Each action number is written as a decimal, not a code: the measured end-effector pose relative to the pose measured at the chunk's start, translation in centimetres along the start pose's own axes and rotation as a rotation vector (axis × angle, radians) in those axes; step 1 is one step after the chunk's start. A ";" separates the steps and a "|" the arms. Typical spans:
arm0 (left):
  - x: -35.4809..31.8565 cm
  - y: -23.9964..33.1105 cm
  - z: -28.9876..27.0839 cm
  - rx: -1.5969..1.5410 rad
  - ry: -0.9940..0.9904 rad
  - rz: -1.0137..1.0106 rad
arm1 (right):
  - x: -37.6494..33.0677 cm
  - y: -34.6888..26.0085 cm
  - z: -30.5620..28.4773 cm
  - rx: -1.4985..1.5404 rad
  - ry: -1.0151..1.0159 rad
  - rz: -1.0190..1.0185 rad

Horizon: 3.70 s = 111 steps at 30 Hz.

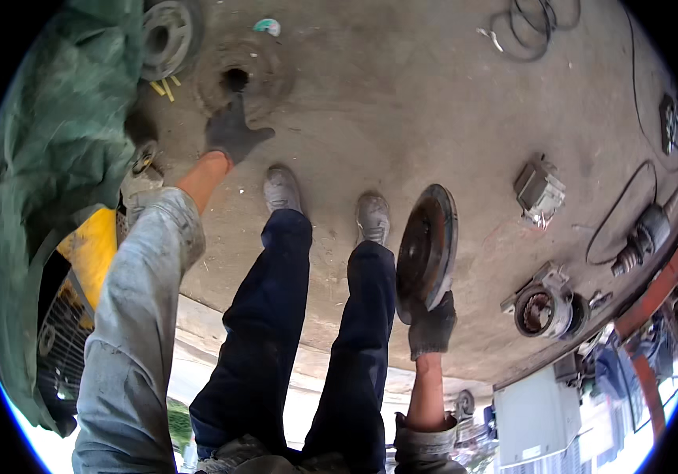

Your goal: The person uses a hammer to tap a metal component into a hub assembly, then rotates and aligns the parts by hand. The person places the assembled unit onto a larger housing and continues to adjust and fit the components together.

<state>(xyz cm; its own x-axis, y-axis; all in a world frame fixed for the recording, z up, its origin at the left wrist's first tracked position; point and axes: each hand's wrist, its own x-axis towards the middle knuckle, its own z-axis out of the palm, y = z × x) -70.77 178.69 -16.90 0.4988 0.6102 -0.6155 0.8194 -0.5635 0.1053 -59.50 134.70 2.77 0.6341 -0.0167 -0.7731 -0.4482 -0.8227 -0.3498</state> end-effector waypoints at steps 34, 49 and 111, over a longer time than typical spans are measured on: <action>-25.0 20.9 -1.8 0.886 -0.712 0.629 | -21.7 31.0 -11.7 1.000 0.550 0.618; -50.3 48.3 16.0 1.062 -0.947 0.568 | -36.9 62.3 -21.0 0.768 0.392 0.907; -75.6 45.2 43.4 0.583 -0.883 0.091 | 8.2 95.3 -44.2 0.362 -0.031 -0.055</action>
<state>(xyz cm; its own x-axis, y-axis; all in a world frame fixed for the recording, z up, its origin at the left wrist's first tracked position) -83.70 82.92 0.46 -0.0227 0.0631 -0.9977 0.4100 -0.9096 -0.0668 -69.12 31.06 -13.49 0.6469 0.0438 -0.7613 -0.6111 -0.5674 -0.5519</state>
